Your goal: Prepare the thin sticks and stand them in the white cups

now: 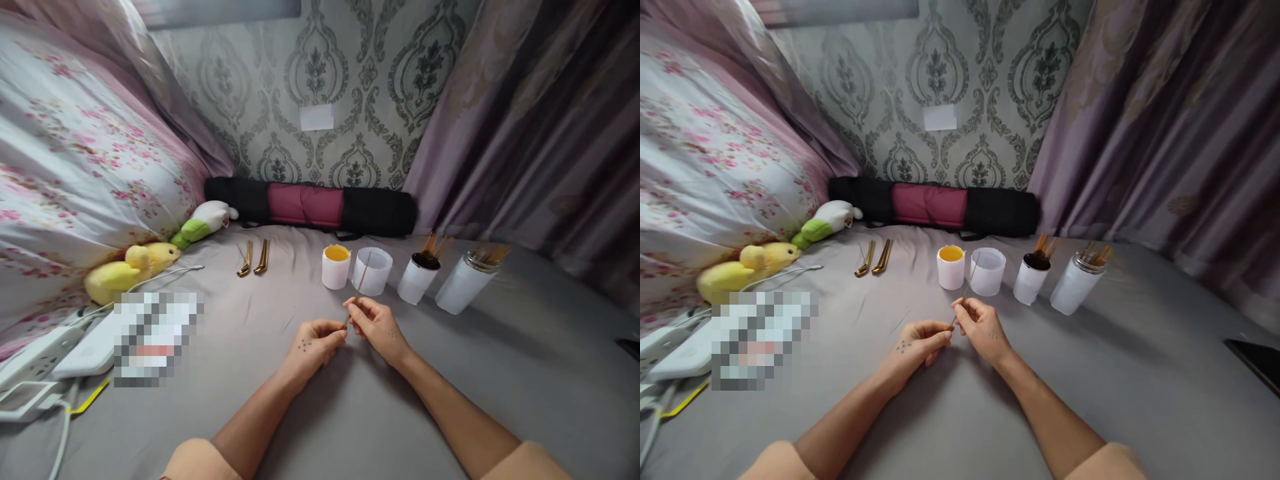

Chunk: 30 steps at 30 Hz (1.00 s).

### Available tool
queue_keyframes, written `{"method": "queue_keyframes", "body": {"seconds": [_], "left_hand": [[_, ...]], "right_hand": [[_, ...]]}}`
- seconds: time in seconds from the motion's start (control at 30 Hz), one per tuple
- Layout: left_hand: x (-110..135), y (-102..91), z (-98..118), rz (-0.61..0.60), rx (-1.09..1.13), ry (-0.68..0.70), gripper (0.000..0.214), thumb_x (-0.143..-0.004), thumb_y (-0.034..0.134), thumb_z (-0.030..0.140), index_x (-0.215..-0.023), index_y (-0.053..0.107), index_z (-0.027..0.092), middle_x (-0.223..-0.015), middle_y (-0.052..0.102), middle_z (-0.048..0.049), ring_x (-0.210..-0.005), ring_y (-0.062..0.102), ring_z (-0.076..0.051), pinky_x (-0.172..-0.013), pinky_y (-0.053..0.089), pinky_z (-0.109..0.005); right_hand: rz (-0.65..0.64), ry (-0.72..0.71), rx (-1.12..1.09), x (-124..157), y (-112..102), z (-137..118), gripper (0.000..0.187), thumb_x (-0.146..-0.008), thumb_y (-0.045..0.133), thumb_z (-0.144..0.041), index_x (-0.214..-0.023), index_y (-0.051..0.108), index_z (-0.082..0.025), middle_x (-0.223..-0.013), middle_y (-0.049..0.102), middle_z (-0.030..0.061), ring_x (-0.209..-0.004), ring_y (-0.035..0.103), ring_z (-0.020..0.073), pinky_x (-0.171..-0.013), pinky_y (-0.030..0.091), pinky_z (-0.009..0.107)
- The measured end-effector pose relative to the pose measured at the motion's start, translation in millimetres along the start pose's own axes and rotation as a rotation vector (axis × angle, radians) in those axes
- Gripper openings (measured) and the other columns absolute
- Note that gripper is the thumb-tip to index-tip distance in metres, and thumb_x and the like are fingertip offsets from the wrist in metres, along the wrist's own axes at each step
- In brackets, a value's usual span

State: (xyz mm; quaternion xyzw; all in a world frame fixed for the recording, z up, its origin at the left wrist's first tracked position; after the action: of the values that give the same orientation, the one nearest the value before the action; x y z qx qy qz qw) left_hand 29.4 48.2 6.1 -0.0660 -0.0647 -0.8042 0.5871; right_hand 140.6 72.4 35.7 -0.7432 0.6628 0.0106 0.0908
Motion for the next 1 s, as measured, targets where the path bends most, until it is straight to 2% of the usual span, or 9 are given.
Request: {"method": "queue_keyframes", "body": {"seconds": [0.2, 0.4, 0.73, 1.0], "left_hand": [[-2, 3.3, -17, -0.026, 0.398, -0.140, 0.030, -0.065, 0.067, 0.027, -0.088, 0.062, 0.008, -0.067, 0.059, -0.0041, -0.044, 0.042, -0.004, -0.040, 0.030, -0.017], [3, 15.6, -18, -0.170, 0.715, -0.262, 0.022, -0.072, 0.059, 0.012, -0.093, 0.060, 0.008, -0.080, 0.061, -0.0079, -0.060, 0.054, -0.006, -0.058, 0.044, -0.017], [1, 21.6, -21, -0.274, 0.759, -0.272, 0.024, -0.075, 0.058, 0.012, -0.098, 0.058, 0.006, -0.091, 0.062, -0.0114, -0.067, 0.057, -0.007, -0.065, 0.047, -0.017], [3, 23.5, -22, -0.298, 0.727, -0.293, 0.026, -0.076, 0.059, 0.017, -0.101, 0.056, 0.011, -0.080, 0.061, -0.0065, -0.059, 0.054, -0.005, -0.056, 0.045, -0.016]], "right_hand": [[0.006, 0.001, 0.029, -1, -2, 4, 0.031, -0.078, 0.049, -0.042, -0.089, 0.057, -0.015, -0.062, 0.051, -0.0013, -0.048, 0.043, 0.0075, -0.042, 0.034, 0.019], [0.024, -0.031, 0.070, -3, -6, -1, 0.028, -0.079, 0.047, -0.040, -0.087, 0.058, -0.015, -0.056, 0.048, -0.0030, -0.047, 0.042, 0.0074, -0.042, 0.034, 0.019], [0.048, -0.033, 0.070, -4, -11, -8, 0.023, -0.077, 0.049, -0.035, -0.082, 0.058, -0.014, -0.051, 0.043, -0.0054, -0.043, 0.039, 0.0067, -0.041, 0.032, 0.019], [0.067, -0.040, 0.099, -1, -13, -16, 0.024, -0.076, 0.049, -0.033, -0.085, 0.059, -0.014, -0.049, 0.040, -0.0063, -0.042, 0.036, 0.0060, -0.040, 0.031, 0.019]]}}
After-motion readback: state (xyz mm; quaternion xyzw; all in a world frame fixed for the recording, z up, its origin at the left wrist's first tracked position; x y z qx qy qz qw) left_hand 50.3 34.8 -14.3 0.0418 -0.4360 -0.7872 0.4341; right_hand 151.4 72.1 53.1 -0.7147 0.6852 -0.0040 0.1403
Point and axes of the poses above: each hand's wrist, its own x-axis away from the middle knuckle, its own y-axis out of the palm, z = x × y, the point moved 9 cm from there along -x, towards the middle knuckle
